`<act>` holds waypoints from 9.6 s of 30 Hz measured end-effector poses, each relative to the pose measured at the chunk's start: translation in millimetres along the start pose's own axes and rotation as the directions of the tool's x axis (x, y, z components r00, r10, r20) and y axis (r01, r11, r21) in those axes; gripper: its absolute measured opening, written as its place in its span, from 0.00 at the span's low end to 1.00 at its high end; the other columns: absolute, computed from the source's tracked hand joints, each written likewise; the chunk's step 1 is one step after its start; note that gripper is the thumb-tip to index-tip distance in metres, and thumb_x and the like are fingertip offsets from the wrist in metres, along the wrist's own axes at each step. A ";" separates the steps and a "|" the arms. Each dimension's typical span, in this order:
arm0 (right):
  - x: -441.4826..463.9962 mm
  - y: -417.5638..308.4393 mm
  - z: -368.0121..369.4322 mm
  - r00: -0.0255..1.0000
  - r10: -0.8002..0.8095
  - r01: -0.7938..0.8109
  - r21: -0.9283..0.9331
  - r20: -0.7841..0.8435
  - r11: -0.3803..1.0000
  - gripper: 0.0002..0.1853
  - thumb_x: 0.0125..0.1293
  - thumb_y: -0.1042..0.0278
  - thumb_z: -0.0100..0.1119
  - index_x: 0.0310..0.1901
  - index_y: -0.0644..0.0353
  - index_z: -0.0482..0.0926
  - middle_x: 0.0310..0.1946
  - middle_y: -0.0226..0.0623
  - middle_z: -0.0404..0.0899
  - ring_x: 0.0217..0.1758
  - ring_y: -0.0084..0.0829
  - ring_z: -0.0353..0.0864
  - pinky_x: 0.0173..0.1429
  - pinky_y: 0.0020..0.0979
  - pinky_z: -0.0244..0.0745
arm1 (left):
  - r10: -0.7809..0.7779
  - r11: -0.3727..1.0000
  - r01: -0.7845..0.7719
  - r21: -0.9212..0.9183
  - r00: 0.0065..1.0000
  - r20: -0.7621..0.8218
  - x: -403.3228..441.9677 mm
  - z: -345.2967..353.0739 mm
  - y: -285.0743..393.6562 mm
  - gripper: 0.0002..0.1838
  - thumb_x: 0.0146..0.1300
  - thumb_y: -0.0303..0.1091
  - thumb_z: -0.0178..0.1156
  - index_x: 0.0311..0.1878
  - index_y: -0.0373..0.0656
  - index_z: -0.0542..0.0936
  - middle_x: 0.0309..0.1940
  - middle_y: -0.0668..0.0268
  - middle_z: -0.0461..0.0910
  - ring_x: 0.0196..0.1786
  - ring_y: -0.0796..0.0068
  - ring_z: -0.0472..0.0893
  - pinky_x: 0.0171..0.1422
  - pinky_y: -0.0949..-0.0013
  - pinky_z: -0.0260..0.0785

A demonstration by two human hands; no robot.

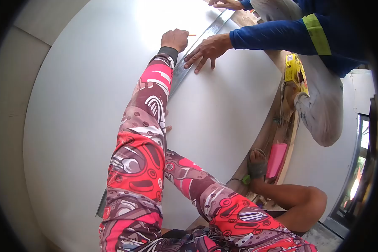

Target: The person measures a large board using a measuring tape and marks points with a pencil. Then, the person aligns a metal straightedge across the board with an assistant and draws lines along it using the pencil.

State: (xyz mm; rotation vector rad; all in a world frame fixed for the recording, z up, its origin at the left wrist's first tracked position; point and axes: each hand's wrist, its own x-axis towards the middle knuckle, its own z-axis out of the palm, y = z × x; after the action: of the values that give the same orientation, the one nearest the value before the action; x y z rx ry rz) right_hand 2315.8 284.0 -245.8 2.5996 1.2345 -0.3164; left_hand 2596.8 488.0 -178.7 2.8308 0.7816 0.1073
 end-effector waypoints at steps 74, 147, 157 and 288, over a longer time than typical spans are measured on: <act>1.8 50.7 -78.8 0.979 -0.103 0.042 0.320 0.178 0.947 0.40 0.66 0.45 0.69 0.74 0.63 0.74 0.85 0.62 0.37 0.82 0.82 0.38 0.66 0.82 0.67 | -0.119 0.958 0.066 -0.278 0.976 -0.180 -154.5 -25.9 -21.4 0.21 0.73 0.37 0.57 0.67 0.47 0.77 0.55 0.58 0.87 0.64 0.59 0.81 0.64 0.42 0.69; 16.3 67.7 -107.3 0.906 -0.150 0.040 0.272 0.397 0.961 0.60 0.47 0.29 0.83 0.74 0.65 0.72 0.85 0.66 0.33 0.84 0.81 0.37 0.70 0.77 0.68 | -0.928 0.053 0.942 0.331 -0.076 0.365 -851.4 -85.4 -6.8 0.75 0.48 0.67 0.79 0.83 0.26 0.47 0.81 0.26 0.47 0.80 0.28 0.61 0.79 0.45 0.66; 13.9 67.6 -108.4 0.909 -0.142 0.031 0.277 0.391 0.960 0.57 0.47 0.30 0.83 0.72 0.64 0.76 0.85 0.66 0.32 0.84 0.80 0.37 0.71 0.77 0.66 | -0.932 0.055 0.943 0.328 -0.070 0.356 -856.5 -81.3 -7.5 0.75 0.47 0.67 0.80 0.83 0.26 0.47 0.81 0.26 0.48 0.79 0.26 0.62 0.80 0.46 0.66; 30.3 75.5 -41.6 0.963 -0.262 0.221 0.374 0.062 0.901 0.40 0.59 0.41 0.78 0.60 0.70 0.82 0.72 0.58 0.69 0.75 0.62 0.66 0.74 0.56 0.73 | -0.925 0.095 0.948 0.305 -0.029 0.378 -856.8 -81.1 -36.1 0.81 0.42 0.79 0.75 0.82 0.24 0.48 0.79 0.24 0.50 0.77 0.23 0.64 0.76 0.42 0.69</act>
State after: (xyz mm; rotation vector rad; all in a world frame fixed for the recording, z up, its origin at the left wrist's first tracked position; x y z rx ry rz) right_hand 2397.1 272.8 -205.8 2.6722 1.5931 -0.7989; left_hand 1834.2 91.6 -120.8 1.4011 2.2647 -0.7802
